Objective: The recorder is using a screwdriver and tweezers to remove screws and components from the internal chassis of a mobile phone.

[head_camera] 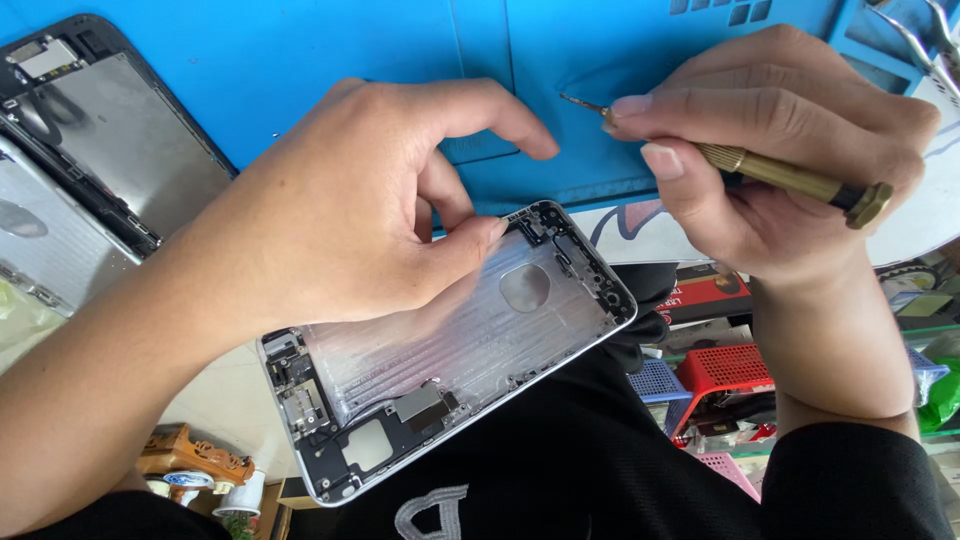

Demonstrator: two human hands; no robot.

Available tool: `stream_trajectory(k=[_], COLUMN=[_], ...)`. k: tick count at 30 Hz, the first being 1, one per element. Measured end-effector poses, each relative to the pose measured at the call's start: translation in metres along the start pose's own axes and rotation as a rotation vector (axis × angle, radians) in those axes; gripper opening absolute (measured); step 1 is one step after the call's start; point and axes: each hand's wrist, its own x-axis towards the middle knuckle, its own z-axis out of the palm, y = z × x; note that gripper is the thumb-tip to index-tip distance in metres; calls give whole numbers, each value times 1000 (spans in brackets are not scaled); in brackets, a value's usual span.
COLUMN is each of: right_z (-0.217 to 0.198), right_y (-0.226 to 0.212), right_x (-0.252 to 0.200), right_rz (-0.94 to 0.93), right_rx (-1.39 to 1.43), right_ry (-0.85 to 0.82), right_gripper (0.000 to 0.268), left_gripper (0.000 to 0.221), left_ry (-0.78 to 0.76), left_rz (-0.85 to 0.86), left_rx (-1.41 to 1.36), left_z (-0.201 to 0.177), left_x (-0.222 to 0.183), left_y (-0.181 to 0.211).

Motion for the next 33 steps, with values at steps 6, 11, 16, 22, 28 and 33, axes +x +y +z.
stream_trajectory(k=[6,11,16,22,28,33], right_z=[-1,-5,-4,-4,-5,-5], right_y=[-2,-2,-3,-3,-3,0], right_x=[-1,-5,-9,-10,-9,-9], right_rz=[31,37,68,89,73,56], right_rx=[-20,-19,-2,10,3,69], right_ry=[-9,-39,-25,-14,-21,-5], right_gripper=[13,13,11,9,9,10], left_gripper=[42,42,42,41,42,41], left_ry=[1,-1,-2,-8,-6,3], left_rz=[15,-10,-1,6,-18,9], left_rx=[-2,19,20,8,10,20], left_z=[0,0,0,0,0,0], left_x=[0,0,0,0,1,1], left_y=[-1,1,0,0,1,0])
